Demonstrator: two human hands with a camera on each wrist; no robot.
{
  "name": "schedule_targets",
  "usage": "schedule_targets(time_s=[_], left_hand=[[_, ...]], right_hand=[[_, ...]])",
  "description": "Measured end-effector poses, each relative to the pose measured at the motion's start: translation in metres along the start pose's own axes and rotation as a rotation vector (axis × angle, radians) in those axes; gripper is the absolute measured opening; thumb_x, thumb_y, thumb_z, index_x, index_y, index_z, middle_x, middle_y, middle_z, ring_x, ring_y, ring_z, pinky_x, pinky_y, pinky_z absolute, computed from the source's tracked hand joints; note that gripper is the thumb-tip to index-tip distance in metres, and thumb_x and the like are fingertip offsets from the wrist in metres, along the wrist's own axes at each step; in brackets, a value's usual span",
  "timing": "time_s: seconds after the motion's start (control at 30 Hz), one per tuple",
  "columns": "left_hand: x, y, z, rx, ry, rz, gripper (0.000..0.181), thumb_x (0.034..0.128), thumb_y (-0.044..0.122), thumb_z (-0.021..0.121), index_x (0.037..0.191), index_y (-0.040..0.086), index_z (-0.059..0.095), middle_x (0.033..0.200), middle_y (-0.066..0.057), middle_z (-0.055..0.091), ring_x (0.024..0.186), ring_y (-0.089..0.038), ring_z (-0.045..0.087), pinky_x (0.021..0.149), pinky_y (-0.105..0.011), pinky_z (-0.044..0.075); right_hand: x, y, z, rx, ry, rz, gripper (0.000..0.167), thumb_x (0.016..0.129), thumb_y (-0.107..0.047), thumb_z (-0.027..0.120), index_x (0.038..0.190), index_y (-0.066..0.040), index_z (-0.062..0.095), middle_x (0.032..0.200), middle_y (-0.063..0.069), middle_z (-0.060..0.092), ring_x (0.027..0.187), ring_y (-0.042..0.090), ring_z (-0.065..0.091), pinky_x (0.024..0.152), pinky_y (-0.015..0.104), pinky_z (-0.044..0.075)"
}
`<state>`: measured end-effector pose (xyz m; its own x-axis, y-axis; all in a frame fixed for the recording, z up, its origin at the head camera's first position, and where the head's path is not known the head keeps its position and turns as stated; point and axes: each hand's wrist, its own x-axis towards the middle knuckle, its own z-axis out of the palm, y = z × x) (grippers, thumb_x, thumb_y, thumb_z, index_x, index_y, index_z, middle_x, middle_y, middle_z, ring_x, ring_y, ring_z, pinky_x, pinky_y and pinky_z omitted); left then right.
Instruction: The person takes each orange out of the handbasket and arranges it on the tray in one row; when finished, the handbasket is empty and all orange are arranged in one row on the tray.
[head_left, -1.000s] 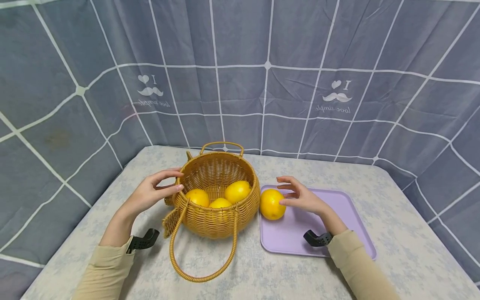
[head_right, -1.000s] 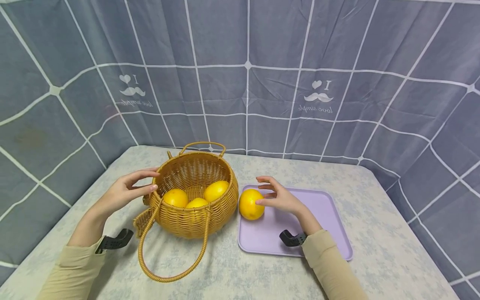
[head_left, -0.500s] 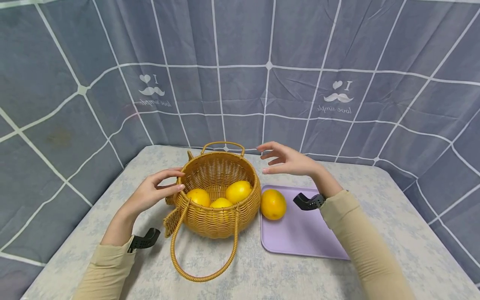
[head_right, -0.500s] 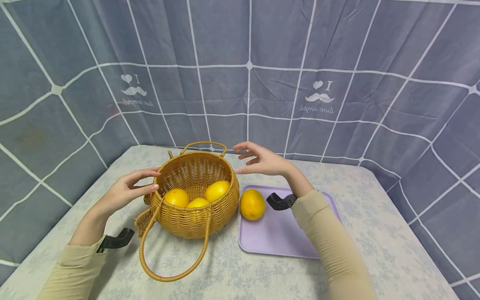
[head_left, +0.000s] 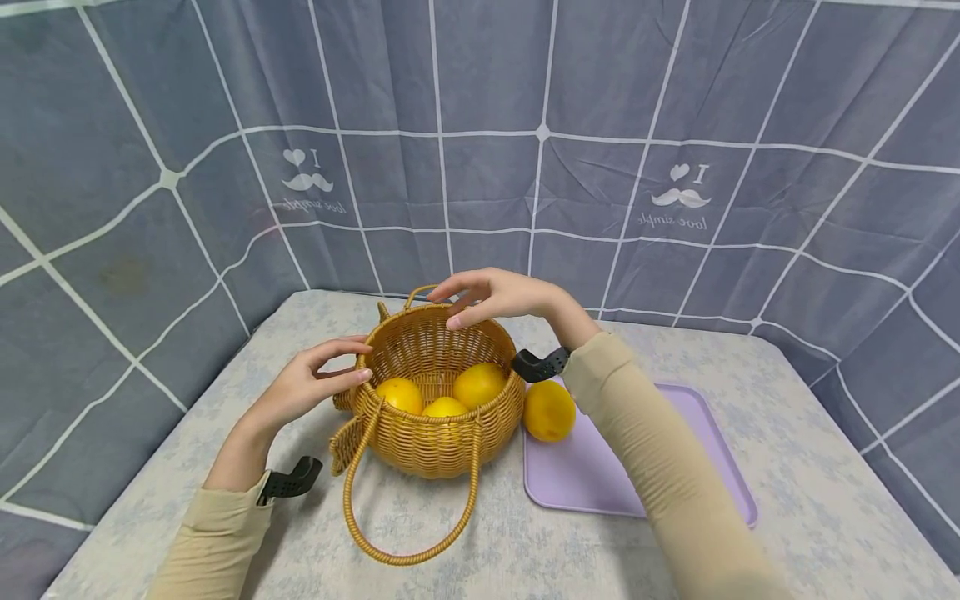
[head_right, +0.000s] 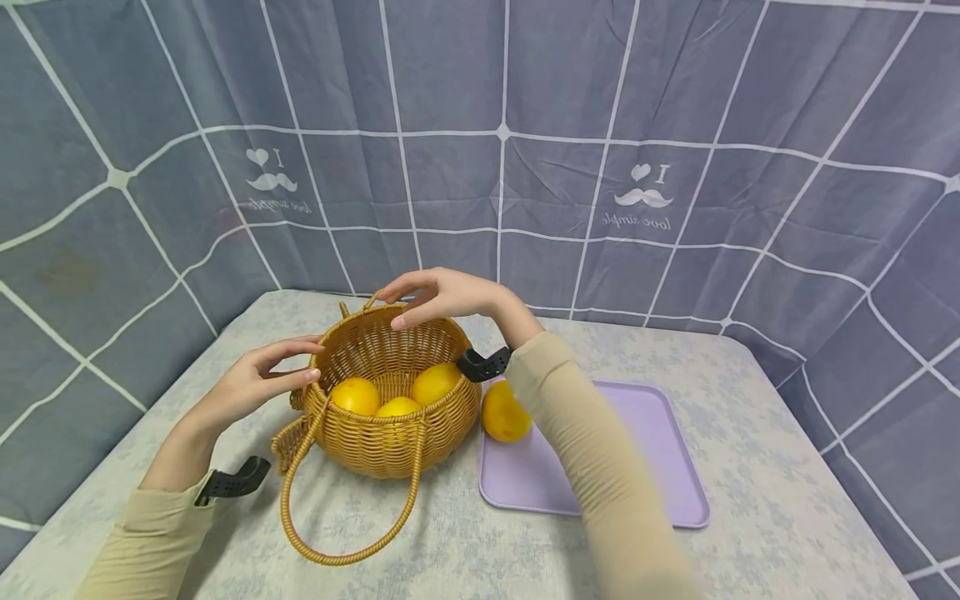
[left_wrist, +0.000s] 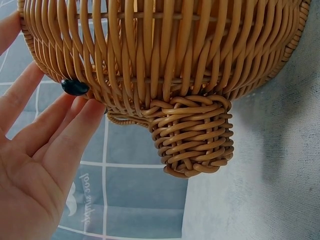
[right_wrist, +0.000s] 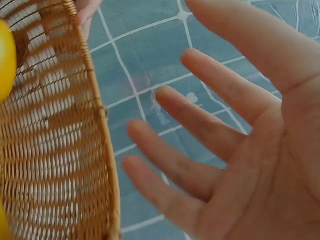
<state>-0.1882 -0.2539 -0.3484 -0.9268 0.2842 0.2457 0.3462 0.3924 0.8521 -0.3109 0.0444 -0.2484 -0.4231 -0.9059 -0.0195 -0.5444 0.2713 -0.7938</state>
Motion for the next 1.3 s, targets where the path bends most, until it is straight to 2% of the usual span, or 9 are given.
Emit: schedule_targets(time_s=[0.23, 0.33, 0.5, 0.6, 0.73, 0.87, 0.97, 1.1, 1.3], left_hand=[[0.001, -0.001, -0.001, -0.009, -0.002, 0.000, 0.039, 0.0912, 0.017, 0.064, 0.125, 0.000, 0.056, 0.142, -0.012, 0.042, 0.129, -0.032, 0.037, 0.096, -0.051, 0.041], [0.001, 0.000, -0.001, -0.005, 0.000, 0.001, 0.039, 0.0914, 0.017, 0.063, 0.125, -0.001, 0.056, 0.141, -0.012, 0.042, 0.129, -0.032, 0.037, 0.096, -0.052, 0.041], [0.001, -0.001, -0.002, -0.005, 0.003, -0.005, 0.038, 0.0913, 0.018, 0.064, 0.125, 0.002, 0.056, 0.141, -0.013, 0.042, 0.130, -0.032, 0.036, 0.096, -0.053, 0.040], [0.001, -0.001, -0.002, -0.008, 0.001, -0.008, 0.037, 0.0912, 0.018, 0.064, 0.125, 0.003, 0.057, 0.141, -0.013, 0.042, 0.130, -0.032, 0.036, 0.096, -0.052, 0.040], [0.002, -0.003, -0.001, -0.013, -0.007, -0.012, 0.037, 0.0915, 0.018, 0.063, 0.125, 0.005, 0.057, 0.142, -0.012, 0.041, 0.129, -0.032, 0.038, 0.097, -0.051, 0.041], [0.002, -0.003, -0.002, -0.015, -0.007, -0.021, 0.036, 0.0917, 0.020, 0.063, 0.125, 0.007, 0.057, 0.143, -0.011, 0.040, 0.128, -0.033, 0.039, 0.097, -0.050, 0.041], [0.002, -0.003, -0.002, -0.015, -0.008, -0.022, 0.036, 0.0916, 0.020, 0.063, 0.125, 0.007, 0.058, 0.143, -0.011, 0.040, 0.128, -0.033, 0.040, 0.097, -0.051, 0.041], [0.002, -0.004, -0.001, -0.011, -0.012, -0.021, 0.036, 0.0920, 0.019, 0.063, 0.125, 0.006, 0.057, 0.143, -0.012, 0.039, 0.125, -0.034, 0.043, 0.095, -0.049, 0.043], [0.001, -0.003, -0.001, -0.015, -0.017, -0.020, 0.036, 0.0924, 0.019, 0.062, 0.126, 0.006, 0.056, 0.144, -0.012, 0.038, 0.124, -0.035, 0.045, 0.094, -0.049, 0.044]], right_hand=[[0.032, 0.004, 0.003, 0.110, -0.195, 0.000, 0.050, 0.088, -0.012, 0.065, 0.133, 0.002, 0.049, 0.136, 0.017, 0.047, 0.124, 0.023, 0.046, 0.097, 0.032, 0.043], [0.043, 0.009, 0.007, 0.199, -0.229, 0.000, 0.048, 0.089, -0.008, 0.063, 0.133, 0.003, 0.048, 0.137, 0.020, 0.044, 0.124, 0.025, 0.045, 0.098, 0.034, 0.042], [0.058, 0.018, 0.015, 0.446, -0.267, 0.045, 0.046, 0.088, 0.003, 0.058, 0.132, 0.005, 0.047, 0.137, 0.021, 0.044, 0.122, 0.029, 0.046, 0.102, 0.044, 0.037], [0.065, 0.022, 0.022, 0.493, -0.285, 0.060, 0.045, 0.087, 0.006, 0.058, 0.131, 0.006, 0.047, 0.134, 0.017, 0.048, 0.121, 0.033, 0.046, 0.103, 0.048, 0.035], [0.073, 0.026, 0.030, 0.448, -0.308, 0.095, 0.043, 0.086, 0.003, 0.059, 0.129, 0.004, 0.050, 0.131, 0.011, 0.050, 0.121, 0.036, 0.044, 0.100, 0.046, 0.039], [0.079, 0.027, 0.037, 0.400, -0.322, 0.139, 0.042, 0.087, 0.001, 0.061, 0.128, 0.002, 0.052, 0.134, 0.014, 0.046, 0.126, 0.038, 0.039, 0.099, 0.041, 0.041], [0.084, 0.028, 0.043, 0.302, -0.326, 0.145, 0.044, 0.086, -0.002, 0.065, 0.128, 0.001, 0.053, 0.134, 0.014, 0.047, 0.126, 0.036, 0.039, 0.096, 0.034, 0.044], [0.090, 0.030, 0.052, 0.122, -0.332, 0.143, 0.044, 0.083, -0.012, 0.072, 0.124, -0.006, 0.059, 0.127, 0.002, 0.054, 0.123, 0.027, 0.044, 0.091, 0.026, 0.045], [0.093, 0.030, 0.060, -0.005, -0.335, 0.170, 0.046, 0.079, -0.023, 0.077, 0.122, -0.016, 0.062, 0.123, -0.009, 0.055, 0.121, 0.023, 0.046, 0.091, 0.025, 0.044]])
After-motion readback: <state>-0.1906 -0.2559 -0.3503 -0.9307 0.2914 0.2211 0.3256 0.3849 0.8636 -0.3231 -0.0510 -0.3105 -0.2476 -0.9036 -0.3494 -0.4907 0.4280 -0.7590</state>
